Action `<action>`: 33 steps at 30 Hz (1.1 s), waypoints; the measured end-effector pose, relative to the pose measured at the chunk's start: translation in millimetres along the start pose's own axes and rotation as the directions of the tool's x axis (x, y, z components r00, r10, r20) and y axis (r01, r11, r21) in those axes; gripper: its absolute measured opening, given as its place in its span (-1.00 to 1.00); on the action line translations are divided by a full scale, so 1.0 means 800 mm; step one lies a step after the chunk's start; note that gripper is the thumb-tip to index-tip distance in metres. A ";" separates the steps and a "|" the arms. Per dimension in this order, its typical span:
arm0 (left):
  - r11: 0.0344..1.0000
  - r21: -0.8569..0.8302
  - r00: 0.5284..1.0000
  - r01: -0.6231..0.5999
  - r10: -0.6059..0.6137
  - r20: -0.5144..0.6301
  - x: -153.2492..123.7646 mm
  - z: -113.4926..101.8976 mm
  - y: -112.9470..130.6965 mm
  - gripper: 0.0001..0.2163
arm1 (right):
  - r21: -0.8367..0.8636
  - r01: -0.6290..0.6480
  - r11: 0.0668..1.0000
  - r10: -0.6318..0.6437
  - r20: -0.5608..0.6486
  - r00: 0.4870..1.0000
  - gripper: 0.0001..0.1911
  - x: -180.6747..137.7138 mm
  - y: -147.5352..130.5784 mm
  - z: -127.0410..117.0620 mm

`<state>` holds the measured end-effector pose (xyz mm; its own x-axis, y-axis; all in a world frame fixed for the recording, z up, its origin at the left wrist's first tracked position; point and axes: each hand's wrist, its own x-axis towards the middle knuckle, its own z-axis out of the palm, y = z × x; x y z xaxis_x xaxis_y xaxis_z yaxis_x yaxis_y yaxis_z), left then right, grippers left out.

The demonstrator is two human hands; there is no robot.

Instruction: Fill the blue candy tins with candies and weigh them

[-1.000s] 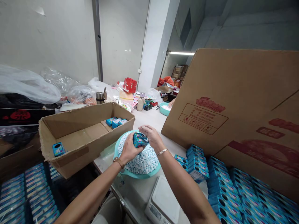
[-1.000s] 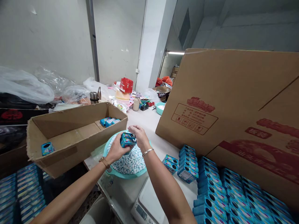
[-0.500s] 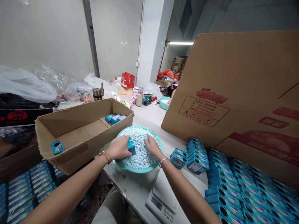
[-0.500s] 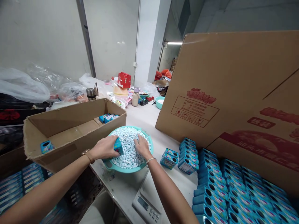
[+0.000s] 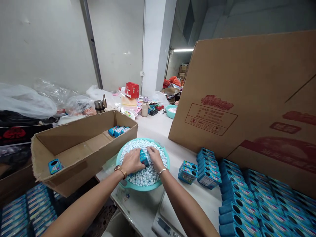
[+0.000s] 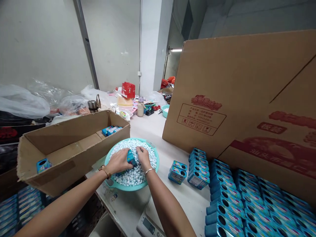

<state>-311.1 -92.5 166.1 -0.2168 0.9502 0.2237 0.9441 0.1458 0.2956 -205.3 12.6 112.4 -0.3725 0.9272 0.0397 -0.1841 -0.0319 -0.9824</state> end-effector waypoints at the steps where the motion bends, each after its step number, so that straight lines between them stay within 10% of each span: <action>1: 1.000 -0.006 1.000 0.007 -0.007 -0.013 -0.001 0.002 0.000 -0.53 | 0.042 -0.028 0.999 0.028 -0.008 1.000 -0.80 0.002 -0.003 0.001; 13: 0.866 -0.497 0.893 -0.048 -0.185 -0.410 0.004 0.033 0.016 -0.37 | 0.315 -0.135 0.939 0.149 -0.022 0.989 -0.80 0.049 -0.091 0.014; 33: 0.881 -0.469 0.923 -0.053 -0.136 -0.360 0.017 0.010 0.010 -0.41 | 0.234 -0.131 0.963 0.119 0.066 0.991 -0.76 0.049 -0.105 0.028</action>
<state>-304.3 -76.3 164.1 -0.4178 0.7583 0.5004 0.7270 -0.0512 0.6847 -225.2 43.5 200.7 -0.4512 0.8900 -0.0654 -0.3413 -0.2398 -0.9089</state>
